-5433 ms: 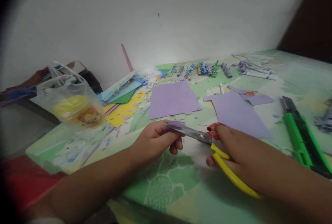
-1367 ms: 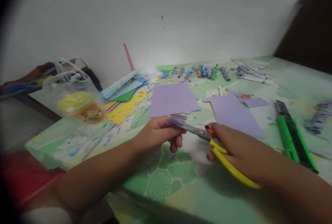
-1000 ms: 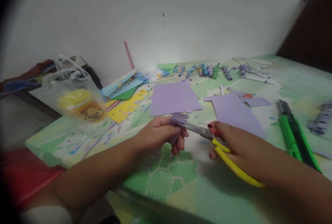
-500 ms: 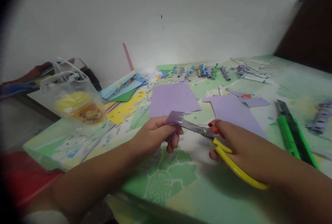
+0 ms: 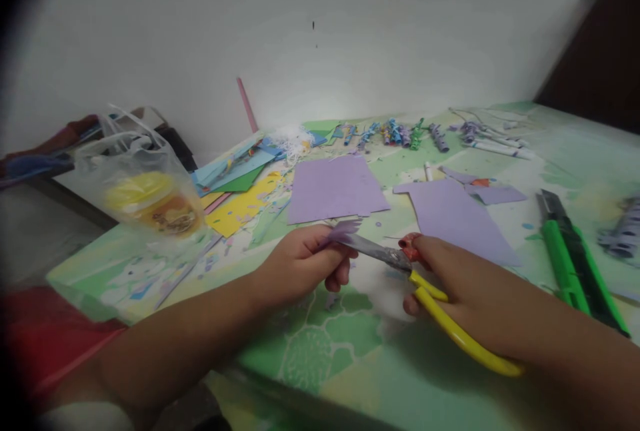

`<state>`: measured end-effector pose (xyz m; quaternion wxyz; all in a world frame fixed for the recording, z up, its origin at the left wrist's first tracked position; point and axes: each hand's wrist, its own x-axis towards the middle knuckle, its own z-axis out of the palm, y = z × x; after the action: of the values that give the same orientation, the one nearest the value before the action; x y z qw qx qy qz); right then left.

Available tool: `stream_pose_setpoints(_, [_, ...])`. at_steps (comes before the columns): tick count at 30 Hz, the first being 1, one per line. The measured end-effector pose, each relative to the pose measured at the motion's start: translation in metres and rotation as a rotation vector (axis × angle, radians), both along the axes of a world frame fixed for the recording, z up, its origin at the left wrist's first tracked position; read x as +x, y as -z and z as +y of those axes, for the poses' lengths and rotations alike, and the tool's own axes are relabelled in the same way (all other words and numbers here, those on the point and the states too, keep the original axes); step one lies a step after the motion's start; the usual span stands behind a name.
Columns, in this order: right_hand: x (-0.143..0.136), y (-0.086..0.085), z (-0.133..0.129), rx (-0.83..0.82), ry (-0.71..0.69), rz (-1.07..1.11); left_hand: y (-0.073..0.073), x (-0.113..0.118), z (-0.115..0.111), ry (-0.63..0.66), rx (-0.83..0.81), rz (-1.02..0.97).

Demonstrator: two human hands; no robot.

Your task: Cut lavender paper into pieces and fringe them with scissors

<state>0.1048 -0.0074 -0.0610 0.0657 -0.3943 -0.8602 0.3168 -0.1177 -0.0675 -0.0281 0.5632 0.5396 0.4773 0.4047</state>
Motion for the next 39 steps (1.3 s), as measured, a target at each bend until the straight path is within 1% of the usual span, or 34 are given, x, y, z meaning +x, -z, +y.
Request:
stream_pose_setpoints(6, [-0.0016, -0.0027, -0.0021, -0.017, -0.02, 0.003, 0.0018, 0.0008, -0.0012, 0.023, 0.016, 0.054])
stream_pose_setpoints(9, [-0.0027, -0.0046, -0.0042, 0.008, -0.012, 0.019, 0.0016, 0.0014, -0.0016, 0.012, -0.018, 0.045])
stream_pose_setpoints(12, [-0.0031, -0.0054, -0.0062, 0.048, 0.015, 0.019, 0.0014, 0.0012, -0.002, 0.007, -0.013, 0.025])
stream_pose_setpoints(15, [-0.002, -0.004, -0.0071, 0.057, 0.026, 0.0, 0.0009, 0.0008, -0.0027, 0.001, -0.006, 0.022])
stream_pose_setpoints(21, [0.0025, -0.0001, -0.0048, 0.053, 0.002, -0.016, 0.0001, 0.0014, -0.0034, 0.01, -0.006, -0.005])
stream_pose_setpoints(27, [0.0033, -0.0015, -0.0025, 0.072, -0.003, -0.01, 0.0014, 0.0012, -0.0036, 0.0, -0.02, 0.019])
stream_pose_setpoints(32, [0.0015, 0.0002, -0.0032, 0.082, 0.005, -0.048, 0.0028, 0.0022, -0.004, -0.008, -0.011, 0.015])
stream_pose_setpoints(35, [0.0018, 0.0026, -0.0022, 0.078, -0.005, -0.056, 0.0034, 0.0032, -0.0041, 0.007, -0.004, -0.029])
stream_pose_setpoints(39, [0.0019, 0.004, -0.0018, 0.056, -0.05, -0.033, 0.0029, 0.0031, -0.0039, 0.047, 0.011, -0.061])
